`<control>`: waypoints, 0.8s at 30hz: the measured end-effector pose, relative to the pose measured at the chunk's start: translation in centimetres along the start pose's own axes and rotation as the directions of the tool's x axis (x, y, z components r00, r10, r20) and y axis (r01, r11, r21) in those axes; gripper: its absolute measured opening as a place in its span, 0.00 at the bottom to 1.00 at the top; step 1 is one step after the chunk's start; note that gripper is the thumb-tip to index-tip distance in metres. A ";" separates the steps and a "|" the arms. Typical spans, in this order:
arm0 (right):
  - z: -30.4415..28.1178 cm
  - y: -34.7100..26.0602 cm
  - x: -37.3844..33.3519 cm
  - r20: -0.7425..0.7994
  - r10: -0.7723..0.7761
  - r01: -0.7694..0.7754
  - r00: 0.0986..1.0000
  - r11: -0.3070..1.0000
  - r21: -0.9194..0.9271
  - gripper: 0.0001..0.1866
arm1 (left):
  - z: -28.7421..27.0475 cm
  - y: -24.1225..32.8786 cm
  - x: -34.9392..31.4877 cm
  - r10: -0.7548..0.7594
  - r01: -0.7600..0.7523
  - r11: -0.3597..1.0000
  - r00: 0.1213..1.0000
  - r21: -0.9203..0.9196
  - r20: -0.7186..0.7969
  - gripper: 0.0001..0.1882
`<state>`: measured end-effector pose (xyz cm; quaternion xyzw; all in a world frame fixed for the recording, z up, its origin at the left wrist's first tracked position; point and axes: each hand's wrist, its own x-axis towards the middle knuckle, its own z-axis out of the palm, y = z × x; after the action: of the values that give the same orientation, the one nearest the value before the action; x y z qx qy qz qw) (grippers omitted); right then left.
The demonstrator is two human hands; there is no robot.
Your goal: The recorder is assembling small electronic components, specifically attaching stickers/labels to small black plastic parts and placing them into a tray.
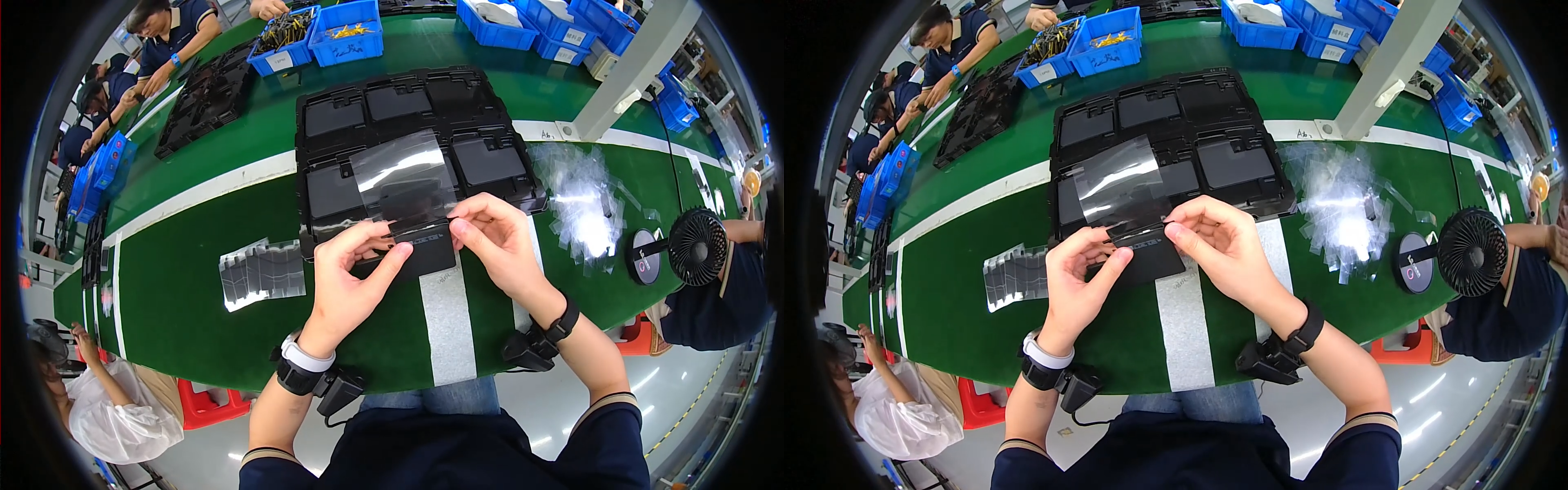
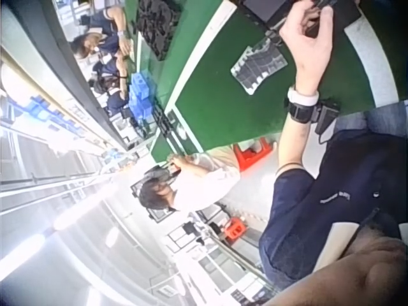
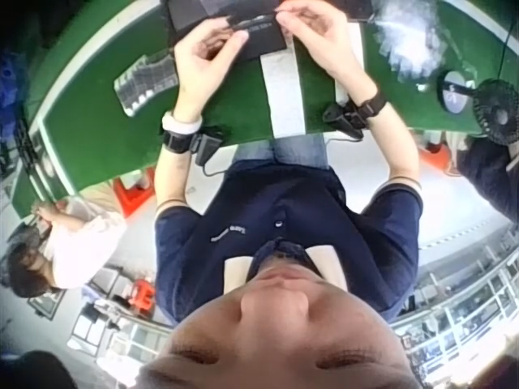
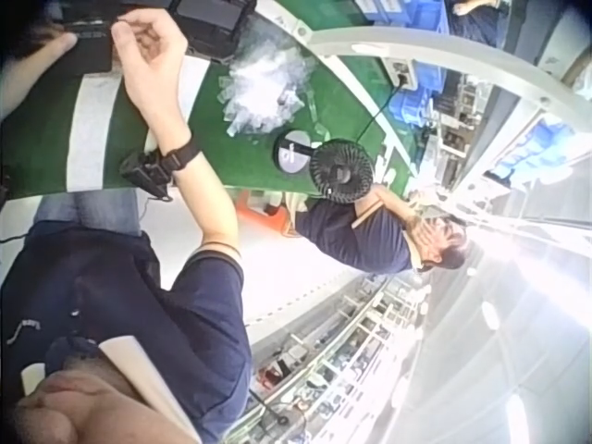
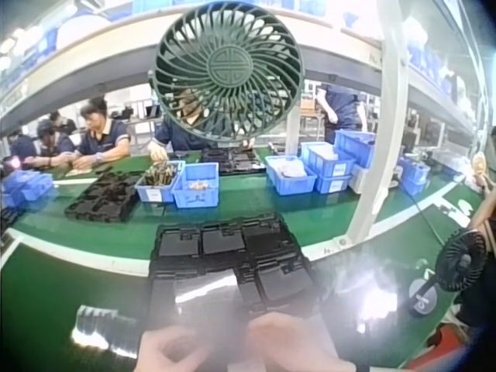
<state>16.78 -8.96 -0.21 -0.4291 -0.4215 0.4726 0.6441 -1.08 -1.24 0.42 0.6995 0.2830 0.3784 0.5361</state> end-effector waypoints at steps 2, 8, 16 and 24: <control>0.2 0.0 -0.1 -0.005 -0.026 0.026 1.000 1.000 0.013 0.08 | -0.1 -0.1 0.0 0.018 -0.018 1.000 1.000 0.018 -0.013 0.09; 0.5 0.1 -0.3 0.026 -0.397 0.353 0.917 0.781 -0.515 0.03 | -0.3 0.5 -0.3 0.134 -0.132 0.943 0.991 0.304 0.017 0.09; -0.1 -0.4 0.0 0.033 0.084 -0.085 0.996 0.995 0.049 0.04 | -0.5 0.1 -0.4 -0.038 0.046 0.994 0.996 -0.095 0.086 0.10; 0.0 0.0 -0.3 0.068 -0.053 0.067 0.996 0.971 -0.228 0.04 | -0.3 0.6 -0.2 -0.061 0.068 0.995 0.993 -0.071 0.102 0.11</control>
<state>16.72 -9.27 -0.30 -0.4731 -0.5059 0.4137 0.5908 -1.47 -1.40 0.95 0.6875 0.2641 0.3358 0.5872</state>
